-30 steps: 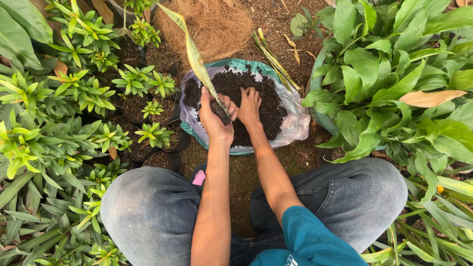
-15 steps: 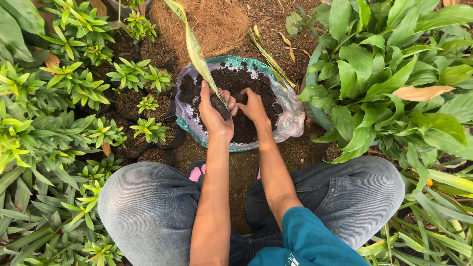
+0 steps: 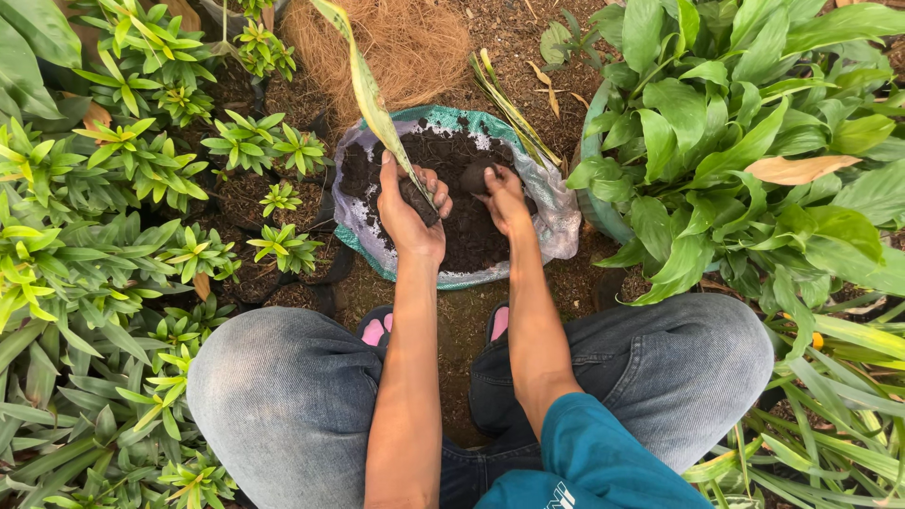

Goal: The person sits on the ground and repeatedly scoops soil from a bag, packs it around the base of a plant cutting, and shapes it into a compact ball. The person handles the cutting and soil by hand, forming a soil ball around the stem and leaf base.

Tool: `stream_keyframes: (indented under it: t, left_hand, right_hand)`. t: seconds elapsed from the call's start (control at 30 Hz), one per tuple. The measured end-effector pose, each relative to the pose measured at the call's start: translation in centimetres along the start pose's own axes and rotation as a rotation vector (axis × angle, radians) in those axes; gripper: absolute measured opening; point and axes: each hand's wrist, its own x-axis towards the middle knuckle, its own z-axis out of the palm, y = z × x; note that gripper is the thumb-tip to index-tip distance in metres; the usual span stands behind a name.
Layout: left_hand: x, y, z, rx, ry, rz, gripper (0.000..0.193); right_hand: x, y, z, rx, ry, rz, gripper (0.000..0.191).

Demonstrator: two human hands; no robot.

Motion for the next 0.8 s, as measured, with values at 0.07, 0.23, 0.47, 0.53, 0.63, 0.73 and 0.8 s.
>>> stream_keyframes:
  t: [0.07,0.23,0.47,0.53,0.63,0.73,0.8]
  left_hand:
    - [0.2,-0.1,-0.2,-0.007,0.002,-0.001,0.047]
    - [0.6,-0.4,-0.4,0.003,0.01,0.0,0.048]
    - [1.6,-0.8,-1.0,-0.011,0.015,-0.006,0.048]
    - [1.7,-0.9,-1.1,-0.002,0.019,-0.007,0.048]
    - [1.9,-1.0,-1.1,0.014,0.014,-0.011,0.048]
    - [1.8,-0.7,-1.1,0.004,0.011,-0.01,0.048]
    - [1.7,-0.6,-1.1,-0.017,-0.006,-0.013,0.046]
  right_hand:
    - [0.0,0.7,1.1,-0.437,0.111,-0.017,0.043]
    - [0.1,3.3,4.1,-0.911,0.135,-0.338,0.038]
    - [1.4,4.3,5.6,-1.168,0.193,-0.295,0.035]
    - [1.6,4.0,6.6,-1.261,0.276,-0.24,0.043]
    - [1.9,3.3,7.9,-1.3,0.461,-0.187,0.052]
    - [2.0,3.0,8.2,-1.305,0.549,-0.138,0.057]
    - [2.4,3.0,7.8,-1.304,0.546,-0.128,0.059]
